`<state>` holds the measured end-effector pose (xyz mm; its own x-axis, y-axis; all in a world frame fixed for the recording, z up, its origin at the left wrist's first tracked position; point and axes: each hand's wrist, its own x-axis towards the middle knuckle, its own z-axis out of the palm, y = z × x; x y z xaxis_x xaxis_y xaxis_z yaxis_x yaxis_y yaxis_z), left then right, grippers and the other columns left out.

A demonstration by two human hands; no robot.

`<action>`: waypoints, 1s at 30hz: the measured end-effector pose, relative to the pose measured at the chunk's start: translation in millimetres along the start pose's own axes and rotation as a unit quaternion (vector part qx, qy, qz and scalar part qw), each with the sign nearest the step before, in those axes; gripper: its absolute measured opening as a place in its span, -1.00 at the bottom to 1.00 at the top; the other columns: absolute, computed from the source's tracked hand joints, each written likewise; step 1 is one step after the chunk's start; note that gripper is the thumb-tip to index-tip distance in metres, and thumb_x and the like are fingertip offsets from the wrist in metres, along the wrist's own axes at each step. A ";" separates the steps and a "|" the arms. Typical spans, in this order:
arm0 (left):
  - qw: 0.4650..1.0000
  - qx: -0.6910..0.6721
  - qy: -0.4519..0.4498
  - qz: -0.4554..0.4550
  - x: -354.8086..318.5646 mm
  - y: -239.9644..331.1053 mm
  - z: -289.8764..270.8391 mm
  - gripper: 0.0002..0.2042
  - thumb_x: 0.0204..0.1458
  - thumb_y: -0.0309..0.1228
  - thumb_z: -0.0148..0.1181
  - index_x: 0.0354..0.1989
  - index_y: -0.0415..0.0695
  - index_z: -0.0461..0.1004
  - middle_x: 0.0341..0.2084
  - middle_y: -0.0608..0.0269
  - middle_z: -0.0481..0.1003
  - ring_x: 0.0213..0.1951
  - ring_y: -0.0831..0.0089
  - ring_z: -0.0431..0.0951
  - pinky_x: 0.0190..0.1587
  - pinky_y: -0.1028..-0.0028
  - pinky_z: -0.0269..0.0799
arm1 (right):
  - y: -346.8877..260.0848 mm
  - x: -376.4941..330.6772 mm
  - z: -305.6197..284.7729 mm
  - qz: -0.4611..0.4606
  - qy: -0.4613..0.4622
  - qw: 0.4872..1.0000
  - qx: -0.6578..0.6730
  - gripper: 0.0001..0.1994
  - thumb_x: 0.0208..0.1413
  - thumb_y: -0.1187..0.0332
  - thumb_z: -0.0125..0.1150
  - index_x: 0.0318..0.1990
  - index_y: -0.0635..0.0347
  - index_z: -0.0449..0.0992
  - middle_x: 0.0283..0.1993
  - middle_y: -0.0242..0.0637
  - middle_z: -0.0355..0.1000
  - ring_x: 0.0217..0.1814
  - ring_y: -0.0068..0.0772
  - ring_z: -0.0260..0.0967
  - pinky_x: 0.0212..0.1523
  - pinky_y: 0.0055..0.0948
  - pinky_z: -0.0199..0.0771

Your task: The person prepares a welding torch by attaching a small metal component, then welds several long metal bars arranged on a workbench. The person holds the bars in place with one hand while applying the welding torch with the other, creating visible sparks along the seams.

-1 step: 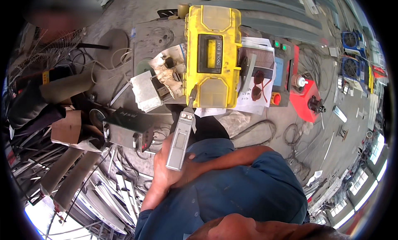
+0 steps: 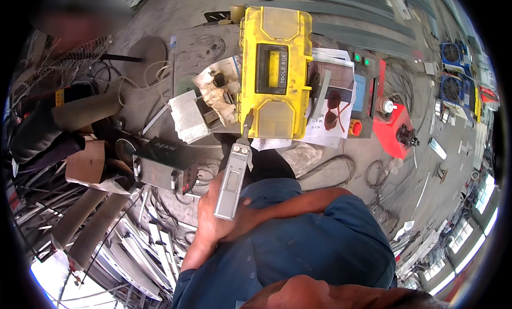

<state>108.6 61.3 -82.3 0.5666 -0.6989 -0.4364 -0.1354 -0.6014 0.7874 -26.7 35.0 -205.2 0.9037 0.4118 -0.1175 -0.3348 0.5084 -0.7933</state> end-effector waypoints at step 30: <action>0.794 -0.379 0.417 -0.228 -275.1 -195.4 -18.3 -0.11 -0.23 -0.41 0.38 0.43 -0.17 0.23 0.00 0.03 0.57 0.03 0.26 0.56 0.13 0.34 0.45 | 97.5 108.3 134.8 0.439 -0.292 0.850 -0.003 -0.57 0.14 0.44 0.34 0.16 0.37 0.49 0.16 -0.17 0.49 0.25 -0.35 0.41 0.29 -0.28 0.40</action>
<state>-5.9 378.2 -108.1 0.8001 0.2136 -0.5606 0.5877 -0.0916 0.8038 2.6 231.1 -214.8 0.0197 0.9359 -0.3516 -0.8084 -0.1920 -0.5564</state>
